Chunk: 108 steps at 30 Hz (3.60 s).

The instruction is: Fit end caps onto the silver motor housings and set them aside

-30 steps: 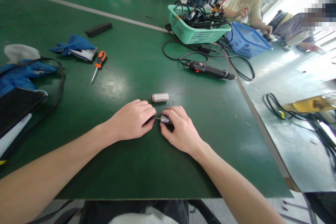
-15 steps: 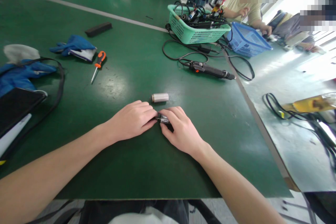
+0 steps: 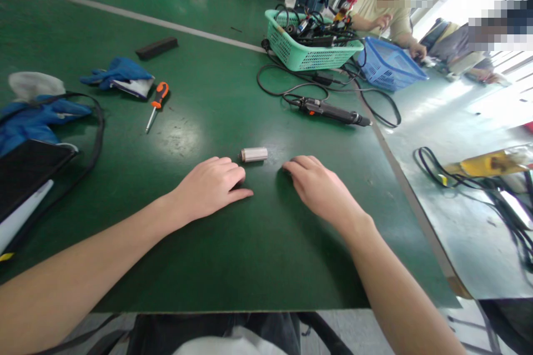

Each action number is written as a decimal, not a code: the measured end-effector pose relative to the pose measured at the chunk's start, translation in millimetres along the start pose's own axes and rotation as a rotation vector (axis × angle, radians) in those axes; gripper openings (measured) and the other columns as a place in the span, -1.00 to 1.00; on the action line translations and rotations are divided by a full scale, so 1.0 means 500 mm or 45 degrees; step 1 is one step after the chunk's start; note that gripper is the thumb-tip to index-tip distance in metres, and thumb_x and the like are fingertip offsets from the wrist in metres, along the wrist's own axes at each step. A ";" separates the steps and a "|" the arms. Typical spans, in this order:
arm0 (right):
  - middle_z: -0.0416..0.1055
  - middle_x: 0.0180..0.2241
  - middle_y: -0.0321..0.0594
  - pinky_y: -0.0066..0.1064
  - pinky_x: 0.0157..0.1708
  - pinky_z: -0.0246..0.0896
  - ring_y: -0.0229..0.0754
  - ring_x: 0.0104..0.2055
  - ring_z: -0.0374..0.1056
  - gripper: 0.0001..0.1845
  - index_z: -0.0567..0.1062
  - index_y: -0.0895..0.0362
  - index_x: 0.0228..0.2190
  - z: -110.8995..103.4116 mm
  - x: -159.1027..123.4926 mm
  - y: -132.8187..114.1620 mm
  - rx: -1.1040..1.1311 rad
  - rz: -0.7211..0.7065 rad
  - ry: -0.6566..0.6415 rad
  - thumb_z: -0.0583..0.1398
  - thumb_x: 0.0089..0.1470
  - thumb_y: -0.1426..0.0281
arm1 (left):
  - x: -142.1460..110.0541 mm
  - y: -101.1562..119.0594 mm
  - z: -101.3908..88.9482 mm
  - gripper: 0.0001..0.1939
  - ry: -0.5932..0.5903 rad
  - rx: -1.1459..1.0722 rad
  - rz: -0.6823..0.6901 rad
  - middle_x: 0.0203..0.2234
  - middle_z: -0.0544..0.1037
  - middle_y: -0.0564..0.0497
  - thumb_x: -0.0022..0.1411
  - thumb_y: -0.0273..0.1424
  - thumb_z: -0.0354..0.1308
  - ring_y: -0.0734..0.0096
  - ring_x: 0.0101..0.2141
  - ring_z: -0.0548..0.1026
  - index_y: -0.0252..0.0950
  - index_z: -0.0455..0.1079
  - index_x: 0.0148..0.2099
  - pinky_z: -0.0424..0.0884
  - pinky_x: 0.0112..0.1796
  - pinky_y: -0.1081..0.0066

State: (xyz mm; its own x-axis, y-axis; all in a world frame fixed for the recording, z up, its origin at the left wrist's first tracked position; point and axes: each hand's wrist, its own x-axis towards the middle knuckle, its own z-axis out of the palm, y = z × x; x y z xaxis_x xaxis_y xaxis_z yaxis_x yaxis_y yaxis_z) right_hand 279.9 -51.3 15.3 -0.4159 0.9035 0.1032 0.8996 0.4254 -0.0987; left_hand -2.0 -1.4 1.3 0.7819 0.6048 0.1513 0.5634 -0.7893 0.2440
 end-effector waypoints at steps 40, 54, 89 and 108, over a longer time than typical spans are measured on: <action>0.48 -0.06 -0.01 -0.07 0.07 0.36 0.03 0.00 0.35 -0.77 0.51 0.17 0.00 0.017 0.117 -0.080 0.371 -0.228 0.157 0.17 0.36 0.41 | -0.001 0.005 -0.011 -0.87 0.150 0.117 -0.122 -0.41 0.51 -0.05 0.34 -0.39 0.07 0.24 -0.36 0.45 -0.26 0.36 -0.30 0.37 -0.28 0.24; 0.51 -0.11 -0.10 -0.09 0.01 0.44 0.01 -0.04 0.40 -0.72 0.47 0.05 0.04 0.054 0.017 -0.110 0.636 -0.114 0.333 0.25 0.31 0.36 | -0.001 0.013 -0.004 -0.90 0.060 -0.066 0.083 -0.31 0.51 -0.04 0.39 -0.45 0.03 0.27 -0.26 0.43 -0.29 0.38 -0.17 0.36 -0.20 0.26; 0.50 -0.09 -0.10 -0.09 0.02 0.42 0.01 -0.03 0.39 -0.77 0.46 0.04 -0.03 0.055 0.020 -0.113 0.648 -0.122 0.328 0.25 0.28 0.38 | -0.004 0.013 -0.005 -0.85 0.091 -0.041 0.099 -0.37 0.49 -0.01 0.41 -0.45 0.04 0.29 -0.31 0.44 -0.31 0.40 -0.24 0.33 -0.23 0.26; 0.50 -0.12 -0.10 -0.11 0.01 0.42 0.01 -0.04 0.39 -0.76 0.46 0.07 -0.04 0.059 0.019 -0.113 0.638 -0.136 0.368 0.26 0.25 0.40 | -0.004 0.010 0.000 -0.86 0.088 -0.032 0.079 -0.38 0.48 0.00 0.39 -0.44 0.05 0.29 -0.30 0.44 -0.30 0.39 -0.25 0.30 -0.24 0.27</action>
State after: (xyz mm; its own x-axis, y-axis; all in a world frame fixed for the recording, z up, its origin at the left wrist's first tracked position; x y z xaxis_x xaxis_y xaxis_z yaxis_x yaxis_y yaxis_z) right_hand 221.2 -65.2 -7.6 -0.3843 0.8334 0.3971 0.6527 0.5495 -0.5216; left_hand -0.7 -6.8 2.0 0.7943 0.5611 0.2327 0.5067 -0.8233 0.2556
